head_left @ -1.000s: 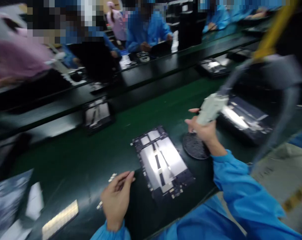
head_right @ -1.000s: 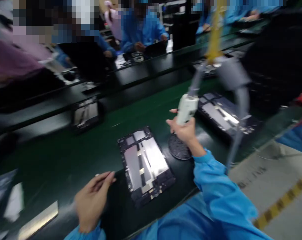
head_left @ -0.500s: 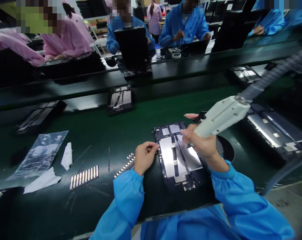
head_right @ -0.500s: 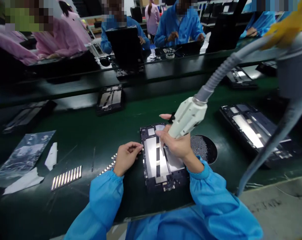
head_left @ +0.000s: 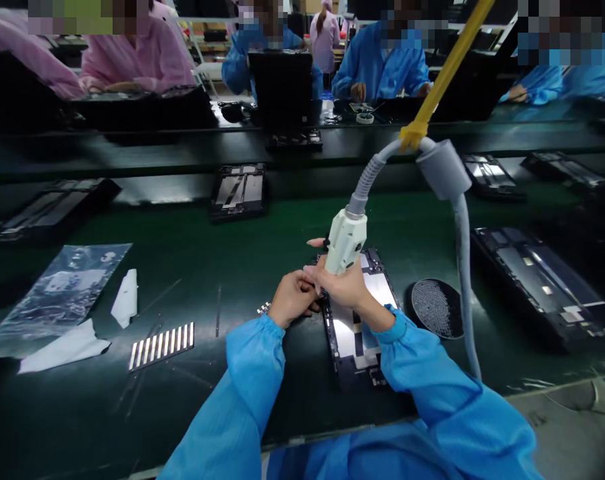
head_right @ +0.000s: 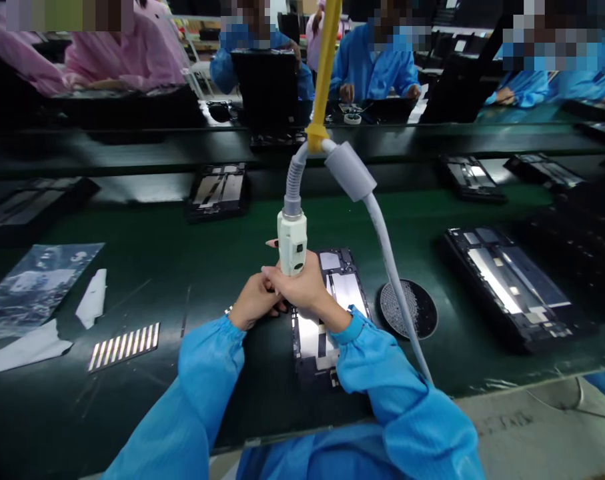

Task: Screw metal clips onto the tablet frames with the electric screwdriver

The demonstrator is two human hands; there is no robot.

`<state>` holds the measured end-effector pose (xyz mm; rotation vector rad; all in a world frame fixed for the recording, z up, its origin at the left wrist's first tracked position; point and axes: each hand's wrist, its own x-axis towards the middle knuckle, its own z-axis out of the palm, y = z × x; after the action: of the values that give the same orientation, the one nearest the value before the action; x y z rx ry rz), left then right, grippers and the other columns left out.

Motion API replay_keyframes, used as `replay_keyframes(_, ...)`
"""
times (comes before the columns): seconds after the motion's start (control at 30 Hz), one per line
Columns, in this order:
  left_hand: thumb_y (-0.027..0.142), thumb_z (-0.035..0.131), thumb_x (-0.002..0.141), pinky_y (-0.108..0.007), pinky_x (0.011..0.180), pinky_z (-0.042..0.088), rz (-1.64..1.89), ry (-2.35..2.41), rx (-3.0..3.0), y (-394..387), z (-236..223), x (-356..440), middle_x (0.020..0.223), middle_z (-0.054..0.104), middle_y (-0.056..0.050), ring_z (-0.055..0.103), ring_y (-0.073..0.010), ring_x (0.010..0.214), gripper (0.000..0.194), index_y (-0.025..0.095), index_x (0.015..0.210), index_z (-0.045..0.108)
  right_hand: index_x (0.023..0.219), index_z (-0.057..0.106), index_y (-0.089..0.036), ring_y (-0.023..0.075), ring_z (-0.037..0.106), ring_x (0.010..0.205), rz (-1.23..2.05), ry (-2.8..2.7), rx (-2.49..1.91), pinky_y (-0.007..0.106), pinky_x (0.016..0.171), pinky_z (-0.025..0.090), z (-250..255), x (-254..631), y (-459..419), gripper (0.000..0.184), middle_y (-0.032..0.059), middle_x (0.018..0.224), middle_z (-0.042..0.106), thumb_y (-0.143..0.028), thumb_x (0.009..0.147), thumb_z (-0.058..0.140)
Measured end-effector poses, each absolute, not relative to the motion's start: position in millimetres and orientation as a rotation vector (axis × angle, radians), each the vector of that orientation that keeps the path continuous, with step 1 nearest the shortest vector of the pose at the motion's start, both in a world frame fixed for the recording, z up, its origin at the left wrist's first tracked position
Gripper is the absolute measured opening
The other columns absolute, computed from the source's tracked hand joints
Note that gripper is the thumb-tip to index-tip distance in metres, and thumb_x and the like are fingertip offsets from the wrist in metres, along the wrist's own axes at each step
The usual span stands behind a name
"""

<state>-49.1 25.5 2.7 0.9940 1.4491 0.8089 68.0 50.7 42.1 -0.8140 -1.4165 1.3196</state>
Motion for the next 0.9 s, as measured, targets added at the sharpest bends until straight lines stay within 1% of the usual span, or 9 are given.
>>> replay_keyframes(0.1,0.012,0.069,0.07,-0.015,0.035,0.042,0.801,1.445,1.0,25,2,-49,0.056,0.061,0.003,0.059,-0.0104,0.043,0.018,0.014,0.079,0.054,0.098,0.06,-0.02,0.0106,0.052,0.043,1.322,-1.427,-0.826,0.025,0.047,0.045,39,66,51,0.03,-0.0097,0.048,0.052,-0.017,0.07,0.069)
replay_keyframes(0.2,0.008,0.064,0.072,-0.015,0.034,0.042,0.802,1.447,1.008,25,1,-49,0.055,0.06,0.003,0.06,-0.0107,0.043,0.014,0.013,0.08,0.055,0.097,0.061,-0.02,0.0102,0.051,0.042,1.329,-1.427,-0.832,0.025,0.047,0.044,37,65,51,0.029,-0.0098,0.048,0.052,-0.017,0.069,0.069)
replay_keyframes(0.43,0.003,0.064,0.07,-0.013,0.035,0.043,0.808,1.457,1.017,25,2,-51,0.051,0.057,0.005,0.059,-0.0094,0.042,0.015,0.013,0.08,0.056,0.098,0.061,-0.02,0.0103,0.052,0.044,1.305,-1.441,-0.832,0.026,0.051,0.046,33,65,50,0.03,-0.0092,0.051,0.053,-0.018,0.069,0.07)
replay_keyframes(0.6,0.003,0.064,0.069,-0.014,0.036,0.042,0.811,1.456,1.011,25,-1,-47,0.049,0.059,0.004,0.059,-0.01,0.042,0.016,0.013,0.08,0.057,0.094,0.061,-0.021,0.0116,0.053,0.045,1.296,-1.463,-0.846,0.028,0.053,0.048,32,65,48,0.026,-0.009,0.05,0.052,-0.018,0.07,0.07)
replay_keyframes(0.67,0.005,0.067,0.068,-0.014,0.037,0.042,0.814,1.451,1.008,26,-1,-47,0.05,0.06,0.004,0.059,-0.01,0.043,0.018,0.013,0.082,0.057,0.092,0.061,-0.022,0.0123,0.053,0.046,1.28,-1.474,-0.861,0.029,0.054,0.05,33,65,46,0.023,-0.0085,0.049,0.052,-0.019,0.071,0.07)
replay_keyframes(0.73,0.01,0.07,0.067,-0.015,0.038,0.043,0.808,1.438,1.008,26,4,-53,0.052,0.062,0.003,0.061,-0.0109,0.045,0.019,0.013,0.082,0.059,0.082,0.06,-0.022,0.0131,0.054,0.047,1.249,-1.51,-0.862,0.031,0.056,0.05,34,65,45,0.015,-0.0073,0.049,0.052,-0.021,0.071,0.07)
replay_keyframes(0.8,0.02,0.071,0.07,-0.018,0.043,0.047,0.827,1.433,1.017,23,14,-70,0.059,0.066,-0.001,0.064,-0.0134,0.051,0.018,0.013,0.084,0.062,0.073,0.057,-0.022,0.0139,0.054,0.049,1.205,-1.565,-0.861,0.032,0.058,0.051,35,66,43,0.013,-0.006,0.048,0.051,-0.022,0.072,0.07)
replay_keyframes(0.83,0.025,0.071,0.071,-0.021,0.046,0.05,0.863,1.464,1.031,19,19,-83,0.063,0.068,-0.003,0.066,-0.015,0.055,0.02,0.013,0.086,0.064,0.071,0.056,-0.022,0.0141,0.055,0.049,1.184,-1.591,-0.861,0.033,0.06,0.052,35,66,42,0.014,-0.0057,0.048,0.052,-0.022,0.073,0.07)
replay_keyframes(0.9,0.034,0.068,0.073,-0.026,0.057,0.053,0.942,1.633,1.114,5,29,-110,0.072,0.071,-0.006,0.068,-0.0185,0.065,0.026,0.013,0.089,0.068,0.076,0.056,-0.022,0.0141,0.054,0.049,1.16,-1.622,-0.858,0.035,0.065,0.053,35,66,41,0.013,-0.0061,0.049,0.053,-0.021,0.075,0.069)
